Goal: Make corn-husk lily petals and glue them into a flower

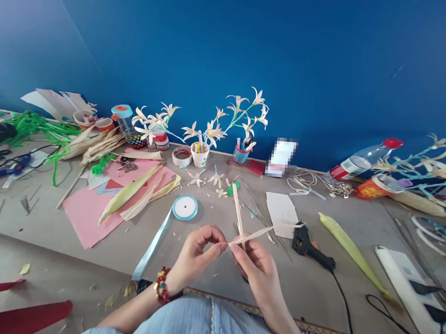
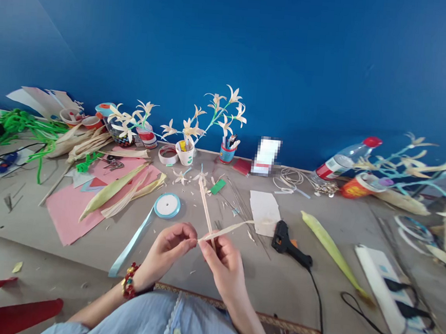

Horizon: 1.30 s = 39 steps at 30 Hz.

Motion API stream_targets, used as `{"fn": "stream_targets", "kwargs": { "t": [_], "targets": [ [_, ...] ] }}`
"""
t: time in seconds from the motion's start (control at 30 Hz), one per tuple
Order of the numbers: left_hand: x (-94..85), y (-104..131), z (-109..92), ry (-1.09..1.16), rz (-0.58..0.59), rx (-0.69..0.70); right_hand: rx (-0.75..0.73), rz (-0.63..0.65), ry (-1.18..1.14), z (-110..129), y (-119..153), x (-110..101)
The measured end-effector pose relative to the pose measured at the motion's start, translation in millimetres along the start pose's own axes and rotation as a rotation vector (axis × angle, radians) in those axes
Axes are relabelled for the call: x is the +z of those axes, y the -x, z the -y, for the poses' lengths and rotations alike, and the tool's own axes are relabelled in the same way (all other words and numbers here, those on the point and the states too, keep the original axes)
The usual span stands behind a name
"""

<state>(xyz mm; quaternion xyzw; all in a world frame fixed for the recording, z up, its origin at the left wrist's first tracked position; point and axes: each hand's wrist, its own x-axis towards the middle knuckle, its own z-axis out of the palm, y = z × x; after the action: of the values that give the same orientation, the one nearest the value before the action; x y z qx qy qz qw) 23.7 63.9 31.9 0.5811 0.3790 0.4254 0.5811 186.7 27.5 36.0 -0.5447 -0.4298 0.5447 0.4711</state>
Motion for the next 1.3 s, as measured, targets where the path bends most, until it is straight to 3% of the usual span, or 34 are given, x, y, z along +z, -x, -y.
{"fn": "stream_targets", "kwargs": {
  "t": [0.17, 0.37, 0.6, 0.83, 0.9, 1.0, 1.1, 1.3],
  "targets": [
    [-2.7, -2, -5, -0.077, 0.028, 0.126, -0.04, 0.064, 0.069, 5, -4, -3],
    [5.2, 1, -1, 0.432, 0.076, -0.116, -0.05, 0.097, 0.013, 4, -3, -3],
    [16.8, 1, 14, 0.772, 0.153, -0.193, 0.07, 0.134, -0.155, 3, 0, -1],
    [-4.7, -4, 1, 0.352, 0.259, -0.102, 0.06, 0.14, -0.111, 6, 0, -8],
    [-7.1, -5, 1, 0.352, 0.325, -0.151, 0.064, 0.163, -0.15, 6, 1, -8],
    [-3.1, -5, 6, 0.557, 0.373, -0.244, 0.077, 0.202, -0.257, 5, 3, -4],
    [1.7, -2, 8, 0.641, 0.334, -0.255, 0.078, 0.173, -0.281, 5, 4, -3],
    [-5.3, 0, -5, 0.238, 0.222, -0.027, 0.039, 0.13, -0.166, 1, 2, -14]
  ]
}}
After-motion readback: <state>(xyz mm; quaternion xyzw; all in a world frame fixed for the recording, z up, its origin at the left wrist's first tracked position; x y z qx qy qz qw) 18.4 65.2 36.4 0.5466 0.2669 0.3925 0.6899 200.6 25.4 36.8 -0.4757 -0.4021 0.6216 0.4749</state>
